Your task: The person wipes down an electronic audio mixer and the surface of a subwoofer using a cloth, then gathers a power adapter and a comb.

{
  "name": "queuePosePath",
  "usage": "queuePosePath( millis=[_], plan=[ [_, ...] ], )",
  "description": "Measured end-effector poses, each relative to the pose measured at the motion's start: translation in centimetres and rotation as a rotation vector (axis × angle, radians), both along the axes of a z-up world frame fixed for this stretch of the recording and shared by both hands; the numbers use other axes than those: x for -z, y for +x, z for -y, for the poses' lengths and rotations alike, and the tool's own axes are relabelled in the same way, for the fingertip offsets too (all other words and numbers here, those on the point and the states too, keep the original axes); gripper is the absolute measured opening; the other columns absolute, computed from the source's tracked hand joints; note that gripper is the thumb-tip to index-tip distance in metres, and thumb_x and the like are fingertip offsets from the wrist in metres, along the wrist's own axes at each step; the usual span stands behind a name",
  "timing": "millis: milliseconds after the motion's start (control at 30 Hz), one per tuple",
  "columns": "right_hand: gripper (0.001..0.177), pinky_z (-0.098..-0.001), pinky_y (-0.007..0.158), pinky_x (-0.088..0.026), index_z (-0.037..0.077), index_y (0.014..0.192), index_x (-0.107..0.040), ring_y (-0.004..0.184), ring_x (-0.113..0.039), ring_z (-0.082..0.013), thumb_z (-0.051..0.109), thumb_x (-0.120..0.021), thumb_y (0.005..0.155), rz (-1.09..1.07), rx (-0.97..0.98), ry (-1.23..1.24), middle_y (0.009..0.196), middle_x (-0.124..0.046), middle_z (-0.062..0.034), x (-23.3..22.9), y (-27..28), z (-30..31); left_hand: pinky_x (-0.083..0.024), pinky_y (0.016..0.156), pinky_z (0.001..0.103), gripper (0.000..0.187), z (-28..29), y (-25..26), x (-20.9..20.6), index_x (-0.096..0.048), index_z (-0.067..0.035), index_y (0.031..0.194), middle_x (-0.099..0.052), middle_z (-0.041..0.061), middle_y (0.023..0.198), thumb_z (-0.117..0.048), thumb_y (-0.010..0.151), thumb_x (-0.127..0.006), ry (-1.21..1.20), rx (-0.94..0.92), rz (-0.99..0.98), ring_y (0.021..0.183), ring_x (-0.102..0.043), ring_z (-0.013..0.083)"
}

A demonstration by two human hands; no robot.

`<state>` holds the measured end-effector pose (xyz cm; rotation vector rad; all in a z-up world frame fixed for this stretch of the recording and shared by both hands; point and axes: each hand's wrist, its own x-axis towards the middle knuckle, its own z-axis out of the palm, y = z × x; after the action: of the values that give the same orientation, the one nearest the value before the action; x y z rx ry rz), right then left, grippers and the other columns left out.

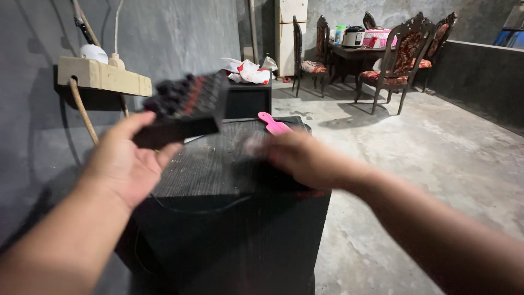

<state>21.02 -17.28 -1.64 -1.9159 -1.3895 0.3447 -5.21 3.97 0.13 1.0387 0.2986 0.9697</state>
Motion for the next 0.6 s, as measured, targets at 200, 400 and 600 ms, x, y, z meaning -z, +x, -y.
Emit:
queuePosePath(
  millis=[200, 400, 600],
  plan=[
    [0.024, -0.0419, 0.088, -0.058, 0.022, 0.127, -0.067, 0.101, -0.070, -0.0244, 0.020, -0.057, 0.104, 0.455, -0.175, 0.231, 0.113, -0.073, -0.0056, -1.9, -2.9, -1.5, -0.068, 0.086, 0.039, 0.029, -0.4, -2.5, -2.2, -0.056, -0.003, 0.121, -0.072, 0.012, 0.120, -0.017, 0.096, -0.055, -0.018, -0.012, 0.101, 0.109, -0.075, 0.0276],
    [0.042, -0.0590, 0.117, -0.026, 0.019, 0.150, -0.055, 0.141, -0.038, -0.0432, 0.025, -0.041, 0.110, 0.130, -0.375, -0.045, 0.149, -0.050, -0.0250, -2.3, -8.1, -4.8, -0.063, 0.085, 0.037, 0.029, -0.8, -3.0, -1.9, -0.058, -0.003, 0.122, -0.072, 0.011, 0.118, -0.017, 0.096, -0.058, 0.014, -0.027, 0.071, 0.108, -0.073, 0.0266],
    [0.057, -0.0479, 0.127, -0.002, 0.024, 0.160, -0.031, 0.157, -0.013, -0.0273, 0.042, -0.032, 0.105, 0.631, -0.609, -0.070, 0.169, -0.025, -0.0059, 1.6, -3.5, -11.1, -0.064, 0.083, 0.037, 0.025, -1.0, -2.6, -1.3, -0.061, -0.008, 0.114, -0.072, 0.006, 0.111, -0.018, 0.092, -0.061, -0.062, -0.104, 0.029, 0.104, -0.074, 0.0221]
  ],
)
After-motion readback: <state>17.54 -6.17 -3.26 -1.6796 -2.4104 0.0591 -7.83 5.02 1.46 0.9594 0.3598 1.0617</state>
